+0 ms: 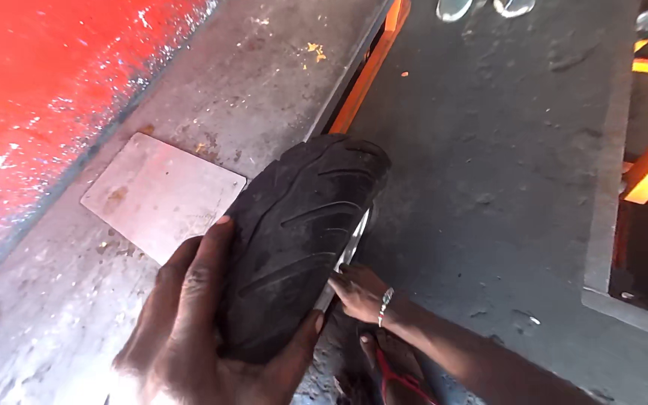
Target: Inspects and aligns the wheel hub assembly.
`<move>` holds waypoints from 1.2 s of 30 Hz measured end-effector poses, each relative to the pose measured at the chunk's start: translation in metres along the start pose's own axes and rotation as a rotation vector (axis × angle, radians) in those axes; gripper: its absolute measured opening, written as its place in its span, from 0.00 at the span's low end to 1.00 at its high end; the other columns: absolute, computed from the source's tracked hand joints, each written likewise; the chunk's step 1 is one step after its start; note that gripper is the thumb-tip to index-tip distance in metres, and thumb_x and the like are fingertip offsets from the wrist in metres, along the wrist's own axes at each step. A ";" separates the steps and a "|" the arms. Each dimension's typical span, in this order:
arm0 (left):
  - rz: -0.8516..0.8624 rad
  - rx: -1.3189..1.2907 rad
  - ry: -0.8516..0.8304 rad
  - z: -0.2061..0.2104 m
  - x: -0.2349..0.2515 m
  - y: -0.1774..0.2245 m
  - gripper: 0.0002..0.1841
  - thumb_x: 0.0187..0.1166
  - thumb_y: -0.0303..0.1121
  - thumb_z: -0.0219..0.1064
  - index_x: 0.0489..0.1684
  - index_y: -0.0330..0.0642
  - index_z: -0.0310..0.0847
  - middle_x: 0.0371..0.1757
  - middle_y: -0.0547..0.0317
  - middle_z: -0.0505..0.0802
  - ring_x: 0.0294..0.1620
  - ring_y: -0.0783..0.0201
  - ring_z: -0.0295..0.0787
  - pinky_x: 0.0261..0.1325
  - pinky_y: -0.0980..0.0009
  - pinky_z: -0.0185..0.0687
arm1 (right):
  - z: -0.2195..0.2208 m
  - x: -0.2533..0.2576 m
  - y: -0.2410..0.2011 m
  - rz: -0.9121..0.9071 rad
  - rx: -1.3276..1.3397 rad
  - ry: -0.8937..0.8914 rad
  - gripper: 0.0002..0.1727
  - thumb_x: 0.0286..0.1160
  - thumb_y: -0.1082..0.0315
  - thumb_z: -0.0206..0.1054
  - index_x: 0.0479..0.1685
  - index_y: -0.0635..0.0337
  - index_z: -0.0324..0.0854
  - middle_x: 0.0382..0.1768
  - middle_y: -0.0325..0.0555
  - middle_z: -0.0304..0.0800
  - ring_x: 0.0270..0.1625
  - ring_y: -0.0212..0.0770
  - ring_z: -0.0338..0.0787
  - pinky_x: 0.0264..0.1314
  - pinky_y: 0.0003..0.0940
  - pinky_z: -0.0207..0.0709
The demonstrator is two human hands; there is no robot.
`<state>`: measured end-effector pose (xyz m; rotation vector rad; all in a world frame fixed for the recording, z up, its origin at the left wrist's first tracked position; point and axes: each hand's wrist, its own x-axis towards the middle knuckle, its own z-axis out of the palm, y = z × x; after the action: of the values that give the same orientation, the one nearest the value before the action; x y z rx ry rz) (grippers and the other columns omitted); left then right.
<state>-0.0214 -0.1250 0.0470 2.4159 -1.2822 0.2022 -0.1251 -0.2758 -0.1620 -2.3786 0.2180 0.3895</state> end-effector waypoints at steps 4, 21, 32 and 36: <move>0.027 -0.002 -0.002 -0.003 0.005 -0.005 0.54 0.58 0.68 0.75 0.80 0.32 0.73 0.68 0.29 0.86 0.58 0.42 0.89 0.53 0.46 0.84 | 0.013 -0.019 -0.056 0.091 0.711 0.010 0.46 0.70 0.69 0.71 0.91 0.65 0.51 0.72 0.60 0.82 0.61 0.48 0.89 0.64 0.44 0.82; 0.039 0.027 -0.011 0.003 0.006 0.017 0.54 0.57 0.70 0.75 0.80 0.36 0.74 0.68 0.30 0.86 0.59 0.39 0.88 0.52 0.44 0.84 | 0.002 -0.022 -0.035 0.182 0.202 -0.033 0.52 0.67 0.64 0.71 0.94 0.64 0.47 0.69 0.66 0.84 0.69 0.62 0.86 0.72 0.60 0.74; 0.001 0.021 -0.057 -0.001 0.022 0.023 0.54 0.55 0.67 0.77 0.81 0.36 0.73 0.67 0.32 0.86 0.59 0.39 0.88 0.51 0.43 0.85 | 0.009 -0.022 -0.049 0.169 0.324 -0.011 0.53 0.70 0.59 0.71 0.96 0.62 0.42 0.64 0.69 0.86 0.64 0.66 0.88 0.67 0.64 0.77; -0.006 0.027 -0.049 0.002 0.015 0.017 0.54 0.56 0.68 0.76 0.82 0.38 0.73 0.68 0.35 0.86 0.58 0.44 0.88 0.51 0.46 0.84 | -0.005 -0.005 0.006 0.084 -0.005 0.005 0.45 0.71 0.69 0.69 0.93 0.59 0.54 0.69 0.66 0.84 0.69 0.66 0.84 0.71 0.62 0.72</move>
<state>-0.0268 -0.1459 0.0550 2.4616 -1.3009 0.1609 -0.1302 -0.2834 -0.1602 -2.3807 0.3203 0.4243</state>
